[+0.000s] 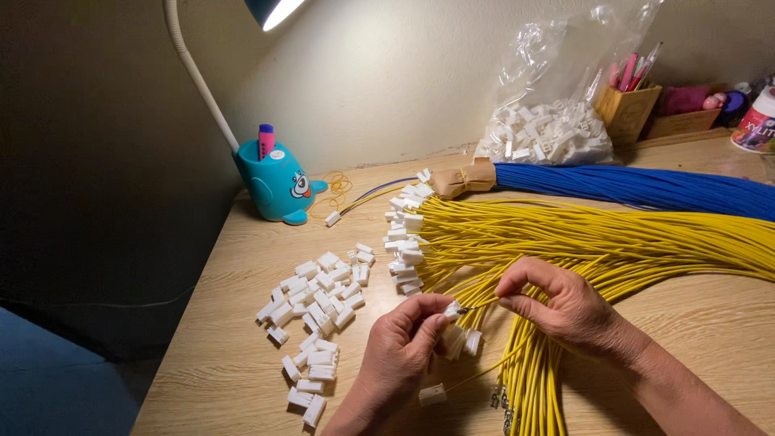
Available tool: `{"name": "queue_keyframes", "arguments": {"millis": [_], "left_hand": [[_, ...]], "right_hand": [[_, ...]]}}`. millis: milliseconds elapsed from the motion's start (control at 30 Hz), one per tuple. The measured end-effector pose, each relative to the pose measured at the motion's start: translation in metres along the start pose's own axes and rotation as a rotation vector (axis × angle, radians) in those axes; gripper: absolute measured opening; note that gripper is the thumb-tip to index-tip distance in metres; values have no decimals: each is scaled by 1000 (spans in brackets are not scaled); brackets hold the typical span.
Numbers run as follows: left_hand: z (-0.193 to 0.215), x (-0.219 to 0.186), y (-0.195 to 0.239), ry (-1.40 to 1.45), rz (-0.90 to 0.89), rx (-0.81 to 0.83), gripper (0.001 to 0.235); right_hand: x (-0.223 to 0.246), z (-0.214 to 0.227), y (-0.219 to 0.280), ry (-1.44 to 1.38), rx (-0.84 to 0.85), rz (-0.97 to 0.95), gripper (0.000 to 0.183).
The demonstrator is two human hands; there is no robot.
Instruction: The person repeatedly picks up white plastic connectors and yellow cables from a wooden desk, then inserts the cable ends into the connectors. The person places the assembled cables back onto the desk among other completed units.
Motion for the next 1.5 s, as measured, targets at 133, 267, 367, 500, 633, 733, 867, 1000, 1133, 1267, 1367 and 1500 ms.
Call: {"name": "queue_keyframes", "arguments": {"millis": [133, 267, 367, 500, 633, 733, 867, 1000, 1133, 1267, 1367, 1500], "left_hand": [[1, 8, -3, 51, 22, -14, 18], [3, 3, -1, 1, 21, -27, 19], [6, 2, -1, -45, 1, -43, 19], [10, -2, 0, -248, -93, -77, 20], [7, -28, 9, -609, -565, -96, 19], [1, -36, 16, -723, -616, -110, 17], [-4, -37, 19, -691, -550, -83, 17], [-7, -38, 20, -659, -564, -82, 16], [-14, -41, 22, -663, -612, -52, 12], [-15, -45, 24, -642, -662, -96, 16], [-15, -44, 25, -637, -669, -103, 16], [-15, -45, 25, -612, -673, -121, 14]], "right_hand": [[14, 1, -5, -20, 0, 75, 3], [23, 2, -8, 8, -3, 131, 3], [29, 2, -9, 54, -2, 211, 2], [41, 1, -10, 164, 10, 276, 3], [44, 1, -11, 205, 13, 316, 2], [45, -1, -9, 203, 11, 337, 3], [42, -2, -9, 185, 9, 287, 13], [49, -7, -10, 196, 11, 283, 8], [49, -8, -10, 224, 11, 278, 7], [46, -9, -9, 177, -13, 270, 8], [46, -11, -9, 144, -21, 256, 8], [51, -13, -11, 151, -35, 265, 5]]}}
Point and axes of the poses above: each hand's wrist, its own y-axis away from the middle knuckle, its own z-axis out of the back of the hand, x = y × z, the point moved 6 cm from there along -y, towards the middle knuckle, and after that the axes turned 6 degrees about z, right-handed, at the moved point
